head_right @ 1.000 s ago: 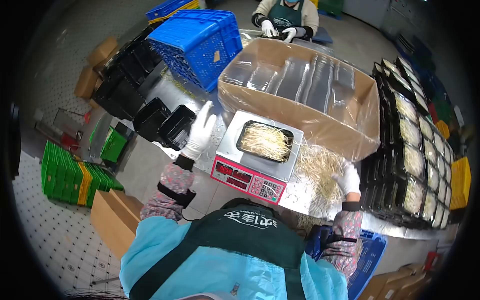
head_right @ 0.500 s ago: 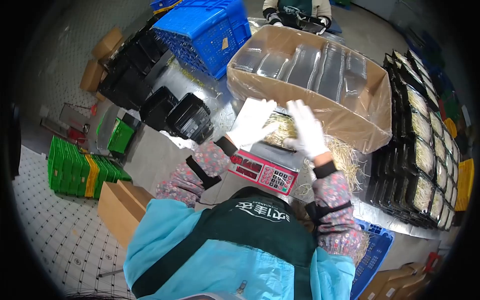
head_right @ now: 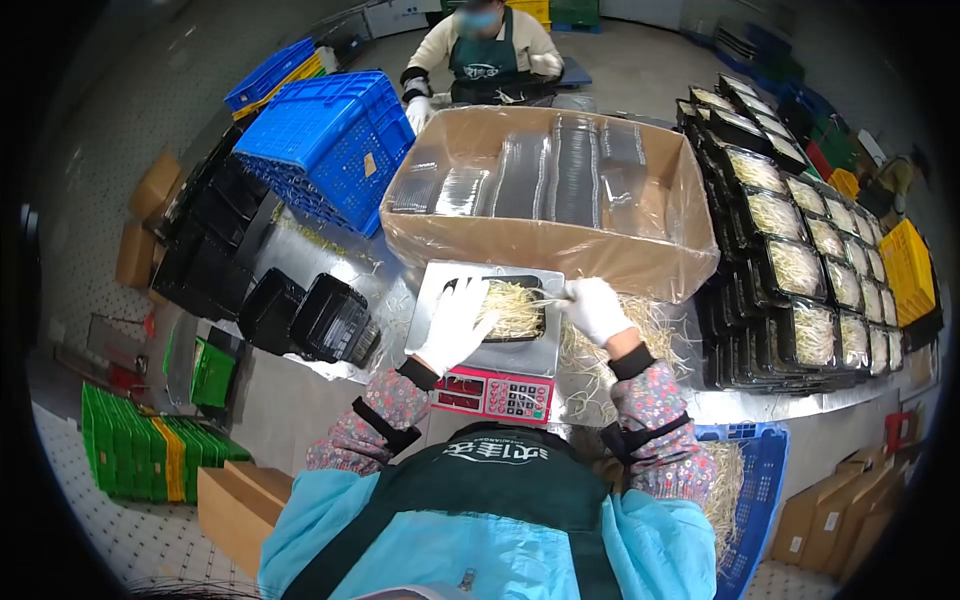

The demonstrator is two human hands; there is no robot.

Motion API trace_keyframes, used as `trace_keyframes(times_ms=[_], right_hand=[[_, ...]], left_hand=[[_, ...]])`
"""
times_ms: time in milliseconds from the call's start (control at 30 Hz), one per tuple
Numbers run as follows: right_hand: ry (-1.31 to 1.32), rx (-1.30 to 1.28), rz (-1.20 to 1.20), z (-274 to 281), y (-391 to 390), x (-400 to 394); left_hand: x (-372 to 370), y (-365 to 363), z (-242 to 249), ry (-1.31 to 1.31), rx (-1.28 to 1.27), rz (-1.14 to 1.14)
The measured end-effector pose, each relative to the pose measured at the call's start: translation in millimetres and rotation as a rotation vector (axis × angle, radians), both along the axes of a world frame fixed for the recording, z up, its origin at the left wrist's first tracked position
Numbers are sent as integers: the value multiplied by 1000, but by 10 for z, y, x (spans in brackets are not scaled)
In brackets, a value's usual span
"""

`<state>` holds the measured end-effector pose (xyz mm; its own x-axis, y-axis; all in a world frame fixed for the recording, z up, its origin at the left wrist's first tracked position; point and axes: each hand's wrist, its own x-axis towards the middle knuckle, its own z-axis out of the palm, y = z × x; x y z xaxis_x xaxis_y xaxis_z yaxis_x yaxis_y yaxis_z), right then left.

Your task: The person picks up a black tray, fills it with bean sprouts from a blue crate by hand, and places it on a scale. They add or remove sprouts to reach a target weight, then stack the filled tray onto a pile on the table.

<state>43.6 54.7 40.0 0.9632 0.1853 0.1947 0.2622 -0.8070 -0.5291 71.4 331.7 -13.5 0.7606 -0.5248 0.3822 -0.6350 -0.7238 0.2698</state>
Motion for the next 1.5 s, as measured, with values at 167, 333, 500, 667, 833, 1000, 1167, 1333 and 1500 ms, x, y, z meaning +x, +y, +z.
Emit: trace_keyframes(times_ms=[167,333,500,667,833,1000,1167,1333,1500], right_hand=[[208,144,-248,-136,-762,-197],[189,-436,-206,-96,-635,-337],[-29,308,65,-82,364,-82],[149,-13,-15,-680,1000,139],[270,189,261,-240,598,160],[-307,331,-186,147,-509,830],[-11,-350,-681,-961,-2256,1823],[-98,-246,-462,-1125,-2722,1834],[-196,-321,-514,64,-2501,1200]], left_hand=[[87,117,105,59,-99,-44],[156,-6,16,69,-174,-93],[126,-260,87,11,-5,-177],[381,-291,-197,18,207,-140],[305,-295,29,196,149,-162],[19,-259,313,283,-63,-38],[-10,-306,-123,22,36,-57],[25,-325,-130,86,0,-70],[-59,-257,56,160,-40,-59]])
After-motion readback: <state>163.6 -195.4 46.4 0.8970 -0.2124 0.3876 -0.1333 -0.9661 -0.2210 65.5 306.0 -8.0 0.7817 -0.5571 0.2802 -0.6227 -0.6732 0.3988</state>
